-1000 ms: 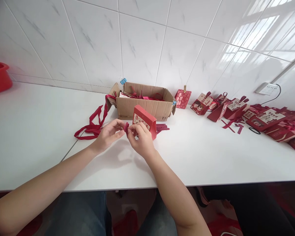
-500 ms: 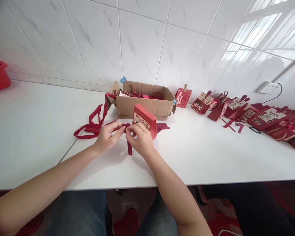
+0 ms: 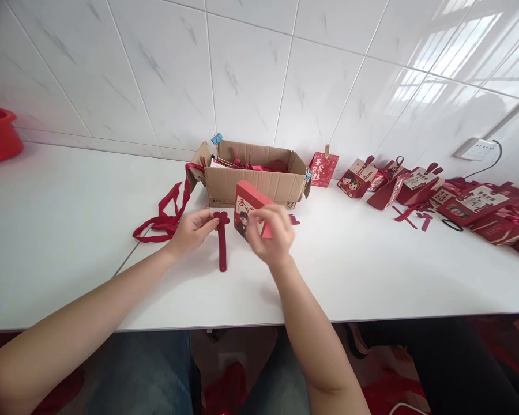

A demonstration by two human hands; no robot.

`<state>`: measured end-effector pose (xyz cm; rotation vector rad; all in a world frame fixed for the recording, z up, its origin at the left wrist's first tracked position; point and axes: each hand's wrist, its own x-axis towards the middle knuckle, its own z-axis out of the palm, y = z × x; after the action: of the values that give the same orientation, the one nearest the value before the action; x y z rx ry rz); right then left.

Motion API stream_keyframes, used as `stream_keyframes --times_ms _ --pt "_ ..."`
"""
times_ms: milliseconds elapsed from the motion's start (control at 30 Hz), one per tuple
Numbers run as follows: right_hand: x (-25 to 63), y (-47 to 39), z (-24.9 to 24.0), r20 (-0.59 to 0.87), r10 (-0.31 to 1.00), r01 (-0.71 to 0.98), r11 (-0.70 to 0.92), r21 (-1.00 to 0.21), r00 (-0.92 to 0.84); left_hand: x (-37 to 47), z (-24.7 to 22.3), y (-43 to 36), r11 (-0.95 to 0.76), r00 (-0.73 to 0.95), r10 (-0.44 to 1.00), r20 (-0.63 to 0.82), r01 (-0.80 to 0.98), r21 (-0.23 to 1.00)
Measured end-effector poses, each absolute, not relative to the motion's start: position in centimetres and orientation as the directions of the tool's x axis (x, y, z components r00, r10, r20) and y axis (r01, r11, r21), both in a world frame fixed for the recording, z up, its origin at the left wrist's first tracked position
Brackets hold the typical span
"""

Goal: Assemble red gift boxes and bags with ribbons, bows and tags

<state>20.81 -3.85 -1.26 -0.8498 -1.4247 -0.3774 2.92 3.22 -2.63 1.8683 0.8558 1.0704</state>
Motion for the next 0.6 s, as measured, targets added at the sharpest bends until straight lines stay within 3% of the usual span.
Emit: stream_keyframes --times_ms 67,133,267,400,500,600 --pt "22.5 -3.5 -1.0 0.905 0.239 0.679 0.600 -0.423 0.353 3.0 -3.2 4.0 -0.413 0.373 0.869 0.325 0.186 0.891" --pt "24.1 -2.6 -1.2 0.817 0.347 0.567 0.592 -0.572 0.461 2.9 -3.9 4.9 -0.380 0.331 0.897 0.292 0.243 0.892" --pt "26.1 -0.4 -2.1 0.619 0.658 0.251 0.571 -0.781 0.430 2.7 -5.0 6.5 -0.354 0.226 0.933 0.279 0.439 0.826" --pt "26.5 0.7 -3.0 0.416 0.828 0.020 0.441 -0.897 0.375 2.3 -5.3 7.5 -0.373 0.186 0.927 0.324 0.528 0.763" --pt "26.2 1.1 -4.0 0.307 0.888 -0.016 0.333 -0.943 0.343 2.1 -5.5 8.0 -0.391 0.182 0.917 0.354 0.579 0.715" --pt "25.5 1.5 -5.1 0.420 0.862 0.163 0.388 -0.907 0.284 2.2 -5.6 8.0 -0.418 0.154 0.893 0.423 0.632 0.653"
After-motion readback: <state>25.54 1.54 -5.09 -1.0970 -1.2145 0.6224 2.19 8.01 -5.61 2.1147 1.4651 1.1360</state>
